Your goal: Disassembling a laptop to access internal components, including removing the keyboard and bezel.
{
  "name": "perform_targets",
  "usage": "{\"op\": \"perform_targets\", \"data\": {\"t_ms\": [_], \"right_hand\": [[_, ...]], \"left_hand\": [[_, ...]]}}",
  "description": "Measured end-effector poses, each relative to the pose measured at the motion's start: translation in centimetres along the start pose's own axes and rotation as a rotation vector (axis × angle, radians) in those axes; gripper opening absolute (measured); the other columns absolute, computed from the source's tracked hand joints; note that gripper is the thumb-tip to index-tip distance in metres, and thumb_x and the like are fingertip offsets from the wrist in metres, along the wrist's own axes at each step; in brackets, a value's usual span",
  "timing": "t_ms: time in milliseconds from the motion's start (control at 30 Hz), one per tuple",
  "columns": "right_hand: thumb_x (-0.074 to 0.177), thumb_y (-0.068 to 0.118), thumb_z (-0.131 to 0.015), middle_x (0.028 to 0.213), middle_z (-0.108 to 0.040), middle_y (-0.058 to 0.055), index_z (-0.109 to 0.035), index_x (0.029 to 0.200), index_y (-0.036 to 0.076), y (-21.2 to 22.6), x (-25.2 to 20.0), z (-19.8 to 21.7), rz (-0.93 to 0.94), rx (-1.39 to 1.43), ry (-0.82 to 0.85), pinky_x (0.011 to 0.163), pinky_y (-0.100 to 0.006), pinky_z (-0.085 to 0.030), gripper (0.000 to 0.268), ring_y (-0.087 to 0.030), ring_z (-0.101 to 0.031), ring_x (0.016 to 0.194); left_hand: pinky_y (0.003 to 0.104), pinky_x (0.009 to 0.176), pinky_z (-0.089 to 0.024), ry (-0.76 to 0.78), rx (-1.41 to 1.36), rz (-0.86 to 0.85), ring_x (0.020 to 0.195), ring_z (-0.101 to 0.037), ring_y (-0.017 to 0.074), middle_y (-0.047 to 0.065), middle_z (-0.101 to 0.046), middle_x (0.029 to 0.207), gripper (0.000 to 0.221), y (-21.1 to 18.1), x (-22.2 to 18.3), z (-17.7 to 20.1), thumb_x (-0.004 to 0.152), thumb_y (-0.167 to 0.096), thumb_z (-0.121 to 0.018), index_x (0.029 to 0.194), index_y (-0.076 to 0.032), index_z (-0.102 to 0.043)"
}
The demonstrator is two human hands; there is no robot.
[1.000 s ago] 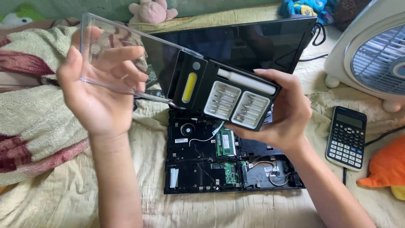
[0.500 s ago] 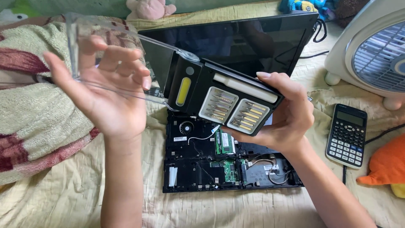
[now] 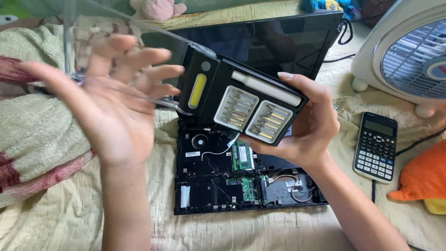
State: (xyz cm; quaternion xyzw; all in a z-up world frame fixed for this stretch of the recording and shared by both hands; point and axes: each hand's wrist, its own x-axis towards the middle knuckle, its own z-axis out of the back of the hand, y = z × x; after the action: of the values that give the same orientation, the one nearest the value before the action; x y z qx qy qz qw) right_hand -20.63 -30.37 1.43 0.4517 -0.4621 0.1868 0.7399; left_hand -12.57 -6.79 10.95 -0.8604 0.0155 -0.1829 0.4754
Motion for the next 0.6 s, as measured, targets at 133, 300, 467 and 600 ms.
{"op": "perform_targets", "data": {"t_ms": [133, 300, 467, 600], "right_hand": [[0.067, 0.03, -0.095, 0.136, -0.058, -0.021, -0.047, 0.138, -0.006, 0.4, 0.2, -0.2, -0.06, 0.021, -0.019, 0.107, -0.036, -0.057, 0.093, -0.027, -0.065, 0.119], [0.067, 0.033, -0.093, 0.134, -0.057, -0.021, -0.048, 0.136, -0.008, 0.5, 0.5, -0.1, -0.048, -0.006, -0.013, 0.11, -0.038, -0.056, 0.092, -0.03, -0.063, 0.122], [0.067, 0.033, -0.094, 0.133, -0.057, -0.022, -0.048, 0.136, -0.009, 0.4, 0.9, 0.2, -0.029, -0.025, 0.015, 0.11, -0.038, -0.054, 0.093, -0.03, -0.062, 0.123], [0.072, 0.02, -0.096, 0.138, -0.053, -0.018, -0.041, 0.141, -0.003, 1.1, 2.1, 0.5, -0.175, 0.016, 0.186, 0.095, -0.03, -0.06, 0.092, -0.023, -0.06, 0.121]], "left_hand": [[0.02, 0.068, -0.065, 0.257, -0.131, 0.069, 0.103, -0.078, 0.0192, 0.013, -0.074, 0.124, 0.066, 2.8, 0.4, 0.6, 0.099, -0.056, -0.047, 0.131, -0.001, -0.066], [0.032, 0.084, -0.044, 0.366, -0.025, 0.196, 0.093, -0.048, 0.0144, -0.002, -0.051, 0.099, 0.023, 5.0, -0.4, -0.9, 0.102, -0.036, -0.059, 0.098, -0.016, -0.052], [0.029, 0.084, -0.055, 0.369, -0.05, 0.243, 0.09, -0.063, 0.0112, -0.007, -0.062, 0.09, 0.016, 5.2, -0.8, -1.1, 0.101, -0.025, -0.063, 0.092, -0.012, -0.065], [0.033, 0.068, -0.052, 0.39, 0.06, 0.164, 0.083, -0.055, 0.0215, 0.007, -0.056, 0.091, 0.022, 4.8, -0.7, -1.0, 0.101, -0.023, -0.06, 0.091, -0.005, -0.058]]}}
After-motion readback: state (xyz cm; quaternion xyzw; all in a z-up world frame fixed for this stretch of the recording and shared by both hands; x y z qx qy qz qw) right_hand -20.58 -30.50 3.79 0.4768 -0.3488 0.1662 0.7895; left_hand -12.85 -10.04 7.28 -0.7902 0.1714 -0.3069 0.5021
